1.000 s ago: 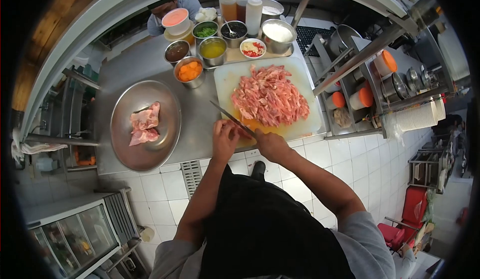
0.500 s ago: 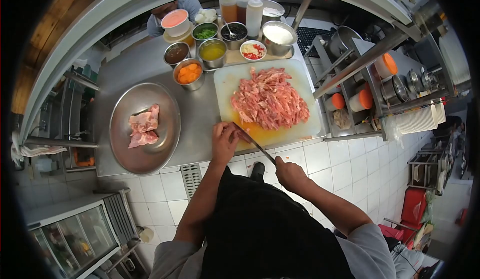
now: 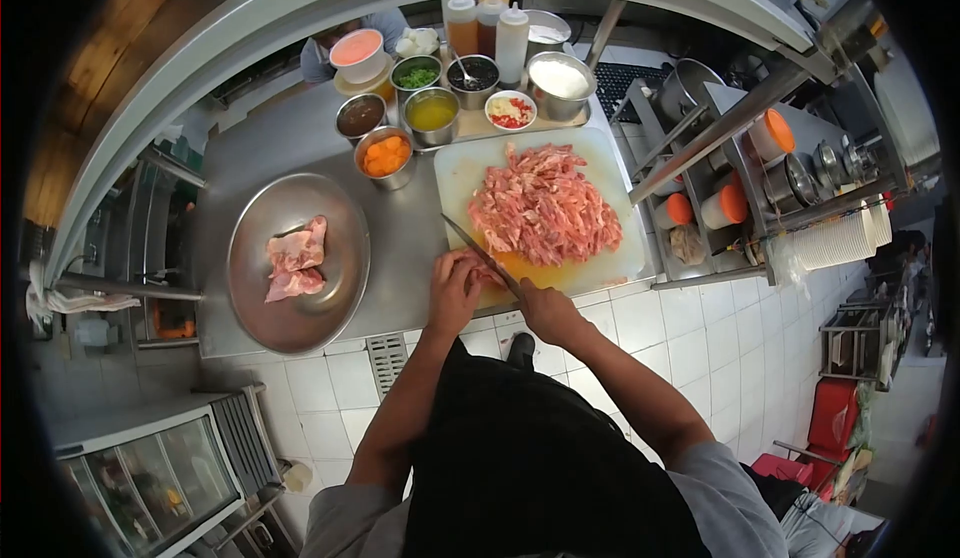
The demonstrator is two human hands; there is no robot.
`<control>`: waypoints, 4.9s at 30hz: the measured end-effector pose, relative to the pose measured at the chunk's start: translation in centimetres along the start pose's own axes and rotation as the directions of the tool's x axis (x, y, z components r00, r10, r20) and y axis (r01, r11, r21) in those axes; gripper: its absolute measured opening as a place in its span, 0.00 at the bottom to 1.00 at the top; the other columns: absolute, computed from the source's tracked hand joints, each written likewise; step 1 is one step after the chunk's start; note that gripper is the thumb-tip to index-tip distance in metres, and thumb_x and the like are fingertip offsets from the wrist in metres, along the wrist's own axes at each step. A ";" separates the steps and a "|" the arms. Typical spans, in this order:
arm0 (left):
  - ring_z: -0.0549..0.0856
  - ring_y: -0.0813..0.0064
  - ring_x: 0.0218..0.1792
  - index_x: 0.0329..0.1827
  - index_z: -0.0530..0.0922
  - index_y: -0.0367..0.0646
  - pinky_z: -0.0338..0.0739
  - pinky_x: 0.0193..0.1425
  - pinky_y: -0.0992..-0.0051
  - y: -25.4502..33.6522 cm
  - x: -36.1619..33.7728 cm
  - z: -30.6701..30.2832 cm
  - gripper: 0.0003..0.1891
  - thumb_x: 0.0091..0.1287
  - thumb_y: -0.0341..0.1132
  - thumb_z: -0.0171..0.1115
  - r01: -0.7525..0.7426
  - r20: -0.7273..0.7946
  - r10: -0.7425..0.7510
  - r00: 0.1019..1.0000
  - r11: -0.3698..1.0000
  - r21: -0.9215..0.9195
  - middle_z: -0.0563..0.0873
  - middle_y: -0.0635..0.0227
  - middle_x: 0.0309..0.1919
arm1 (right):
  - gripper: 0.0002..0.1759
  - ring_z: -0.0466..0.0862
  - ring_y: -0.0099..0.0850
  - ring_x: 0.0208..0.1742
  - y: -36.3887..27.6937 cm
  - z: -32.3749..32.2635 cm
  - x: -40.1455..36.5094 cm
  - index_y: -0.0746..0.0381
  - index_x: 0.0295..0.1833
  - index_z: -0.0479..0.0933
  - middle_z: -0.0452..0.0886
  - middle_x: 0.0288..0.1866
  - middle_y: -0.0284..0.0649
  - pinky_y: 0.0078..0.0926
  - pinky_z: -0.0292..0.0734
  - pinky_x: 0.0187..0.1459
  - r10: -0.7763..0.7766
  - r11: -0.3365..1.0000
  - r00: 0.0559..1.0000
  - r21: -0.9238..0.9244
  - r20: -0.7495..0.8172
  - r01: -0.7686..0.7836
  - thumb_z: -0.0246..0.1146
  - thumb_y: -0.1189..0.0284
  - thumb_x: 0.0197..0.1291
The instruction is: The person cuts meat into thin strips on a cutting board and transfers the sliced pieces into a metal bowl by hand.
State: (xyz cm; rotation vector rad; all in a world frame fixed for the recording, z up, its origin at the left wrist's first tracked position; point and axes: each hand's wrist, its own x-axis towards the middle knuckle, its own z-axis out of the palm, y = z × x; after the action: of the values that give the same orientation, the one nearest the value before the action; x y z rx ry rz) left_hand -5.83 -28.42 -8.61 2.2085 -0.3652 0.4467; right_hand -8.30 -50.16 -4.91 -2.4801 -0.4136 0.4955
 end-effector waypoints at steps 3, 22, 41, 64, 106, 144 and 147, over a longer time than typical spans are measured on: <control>0.79 0.51 0.55 0.49 0.82 0.39 0.76 0.59 0.57 0.0 -0.1 -0.1 0.13 0.61 0.25 0.67 -0.007 0.002 0.007 1.000 1.000 0.018 0.80 0.56 0.51 | 0.14 0.85 0.63 0.33 -0.9 -0.9 -1.5 0.68 0.54 0.69 0.83 0.29 0.61 0.63 0.80 0.39 0.059 0.998 0.998 -0.033 -0.015 -0.059 0.54 0.70 0.70; 0.80 0.55 0.53 0.48 0.83 0.41 0.76 0.60 0.58 1.1 0.3 0.4 0.11 0.62 0.25 0.67 0.004 -0.016 -0.004 1.000 1.000 0.015 0.78 0.58 0.49 | 0.12 0.84 0.62 0.27 2.1 -4.1 -5.3 0.65 0.52 0.68 0.82 0.23 0.58 0.60 0.79 0.31 0.054 0.989 0.996 -0.132 -0.073 -0.063 0.57 0.68 0.72; 0.81 0.52 0.51 0.44 0.84 0.39 0.77 0.60 0.56 2.2 -0.1 1.4 0.11 0.59 0.19 0.64 -0.135 0.070 0.135 0.988 0.991 0.004 0.78 0.59 0.44 | 0.14 0.85 0.61 0.33 2.0 -3.3 -4.3 0.64 0.55 0.70 0.83 0.28 0.58 0.61 0.80 0.36 0.082 0.993 0.997 -0.080 0.013 -0.081 0.56 0.67 0.72; 0.79 0.49 0.56 0.58 0.83 0.37 0.76 0.62 0.58 1.1 0.7 -1.1 0.18 0.64 0.23 0.64 0.041 -0.016 -0.040 0.999 0.998 0.057 0.79 0.52 0.54 | 0.14 0.84 0.62 0.29 1.1 -4.2 -3.4 0.68 0.53 0.70 0.82 0.25 0.59 0.61 0.79 0.34 0.046 0.998 0.986 -0.037 -0.162 -0.052 0.57 0.70 0.68; 0.78 0.56 0.53 0.47 0.83 0.43 0.70 0.56 0.56 -0.1 0.7 2.0 0.12 0.60 0.30 0.67 -0.024 -0.044 0.032 0.999 0.985 0.170 0.82 0.64 0.49 | 0.18 0.88 0.58 0.34 -0.9 1.9 -2.6 0.71 0.60 0.67 0.85 0.31 0.60 0.57 0.84 0.38 0.143 0.987 0.989 -0.073 -0.019 -0.144 0.52 0.73 0.69; 0.79 0.59 0.54 0.47 0.83 0.44 0.67 0.56 0.56 0.3 0.7 2.2 0.16 0.54 0.33 0.69 -0.080 0.057 0.068 0.996 0.966 0.244 0.83 0.67 0.50 | 0.19 0.89 0.56 0.35 -4.3 -1.8 -5.5 0.70 0.56 0.66 0.86 0.32 0.58 0.54 0.84 0.38 0.247 0.958 0.967 -0.165 0.061 -0.234 0.59 0.75 0.62; 0.80 0.59 0.53 0.47 0.83 0.44 0.67 0.56 0.56 0.4 0.9 2.4 0.15 0.55 0.33 0.69 -0.090 0.041 0.082 0.996 0.967 0.238 0.84 0.67 0.49 | 0.18 0.90 0.54 0.36 -4.1 -2.5 -7.4 0.70 0.59 0.68 0.87 0.33 0.57 0.53 0.84 0.39 0.293 0.946 0.949 -0.180 0.118 -0.270 0.55 0.74 0.65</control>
State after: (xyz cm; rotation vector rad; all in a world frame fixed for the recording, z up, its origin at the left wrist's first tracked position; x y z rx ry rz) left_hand -4.76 -30.65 -9.39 2.4431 -0.4450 0.5273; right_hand -14.54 -51.03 1.27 -2.6861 -0.1566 0.7875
